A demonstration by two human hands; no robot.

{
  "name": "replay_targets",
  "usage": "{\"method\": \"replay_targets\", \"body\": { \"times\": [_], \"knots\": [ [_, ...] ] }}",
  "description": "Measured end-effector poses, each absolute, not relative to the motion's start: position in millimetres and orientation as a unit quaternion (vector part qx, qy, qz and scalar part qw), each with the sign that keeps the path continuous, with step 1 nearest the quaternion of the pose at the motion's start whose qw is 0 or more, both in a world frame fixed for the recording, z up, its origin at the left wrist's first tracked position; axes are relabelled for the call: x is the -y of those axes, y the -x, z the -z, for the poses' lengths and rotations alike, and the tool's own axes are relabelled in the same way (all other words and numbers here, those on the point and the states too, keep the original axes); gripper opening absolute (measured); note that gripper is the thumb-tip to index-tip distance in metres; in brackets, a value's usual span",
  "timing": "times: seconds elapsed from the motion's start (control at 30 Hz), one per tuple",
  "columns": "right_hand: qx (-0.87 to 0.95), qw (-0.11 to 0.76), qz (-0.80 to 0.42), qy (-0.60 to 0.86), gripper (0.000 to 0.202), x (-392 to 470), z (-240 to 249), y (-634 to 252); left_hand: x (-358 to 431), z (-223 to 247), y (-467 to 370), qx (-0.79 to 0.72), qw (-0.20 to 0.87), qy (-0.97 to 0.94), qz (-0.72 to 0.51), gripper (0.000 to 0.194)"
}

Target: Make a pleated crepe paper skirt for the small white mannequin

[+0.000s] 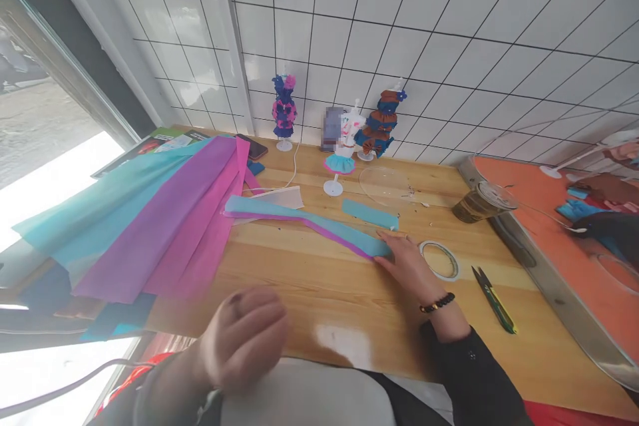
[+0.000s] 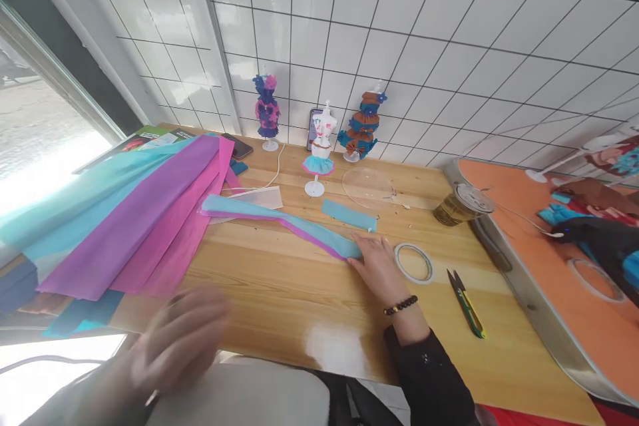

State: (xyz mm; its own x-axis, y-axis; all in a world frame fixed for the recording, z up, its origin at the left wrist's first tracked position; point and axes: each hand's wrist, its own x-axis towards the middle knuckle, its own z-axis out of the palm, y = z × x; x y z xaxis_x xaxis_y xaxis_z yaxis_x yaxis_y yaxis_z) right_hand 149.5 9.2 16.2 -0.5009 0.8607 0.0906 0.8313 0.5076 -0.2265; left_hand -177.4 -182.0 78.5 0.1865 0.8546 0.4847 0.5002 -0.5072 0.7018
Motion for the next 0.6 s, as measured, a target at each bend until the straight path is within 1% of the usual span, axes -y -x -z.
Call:
{"method": "replay_targets", "body": {
  "times": [0.07, 0.13, 0.2, 0.27, 0.37, 0.43, 0.5, 0.6],
  "knots": [
    [0.856, 0.092, -0.108, 0.497, 0.048, -6.4, -20.1, -147.8, 141.3, -62.6, 159.1, -0.482, 0.291, -0.688, -0.458, 0.018],
    [0.842, 0.108, -0.162, 0.503, 0.050, -0.5, -30.5, -144.9, 109.6, -45.9, 138.5, -0.537, 0.482, -0.534, -0.441, 0.032],
    [0.818, 0.129, -0.237, 0.507, 0.053, 7.0, -46.1, -141.6, 89.0, -32.9, 121.4, -0.512, 0.657, -0.339, -0.438, 0.046],
    [0.790, 0.140, -0.315, 0.507, 0.058, 14.0, -63.1, -139.9, 76.7, -26.4, 110.3, -0.446, 0.753, -0.183, -0.448, 0.044],
    [0.750, 0.140, -0.416, 0.494, 0.065, 20.9, -81.7, -144.8, 64.9, -28.1, 101.5, -0.353, 0.805, -0.083, -0.469, 0.028],
    [0.724, 0.130, -0.480, 0.478, 0.071, 22.2, -86.6, -153.5, 58.8, -32.2, 97.9, -0.337, 0.800, -0.049, -0.494, 0.021],
    [0.706, 0.115, -0.522, 0.465, 0.073, 21.6, -87.2, -164.8, 54.6, -34.6, 95.5, -0.349, 0.778, -0.027, -0.521, 0.019],
    [0.702, 0.092, -0.530, 0.466, 0.073, 19.7, -86.7, -180.6, 52.0, -32.3, 95.5, -0.379, 0.749, -0.005, -0.543, 0.018]
  ]
}}
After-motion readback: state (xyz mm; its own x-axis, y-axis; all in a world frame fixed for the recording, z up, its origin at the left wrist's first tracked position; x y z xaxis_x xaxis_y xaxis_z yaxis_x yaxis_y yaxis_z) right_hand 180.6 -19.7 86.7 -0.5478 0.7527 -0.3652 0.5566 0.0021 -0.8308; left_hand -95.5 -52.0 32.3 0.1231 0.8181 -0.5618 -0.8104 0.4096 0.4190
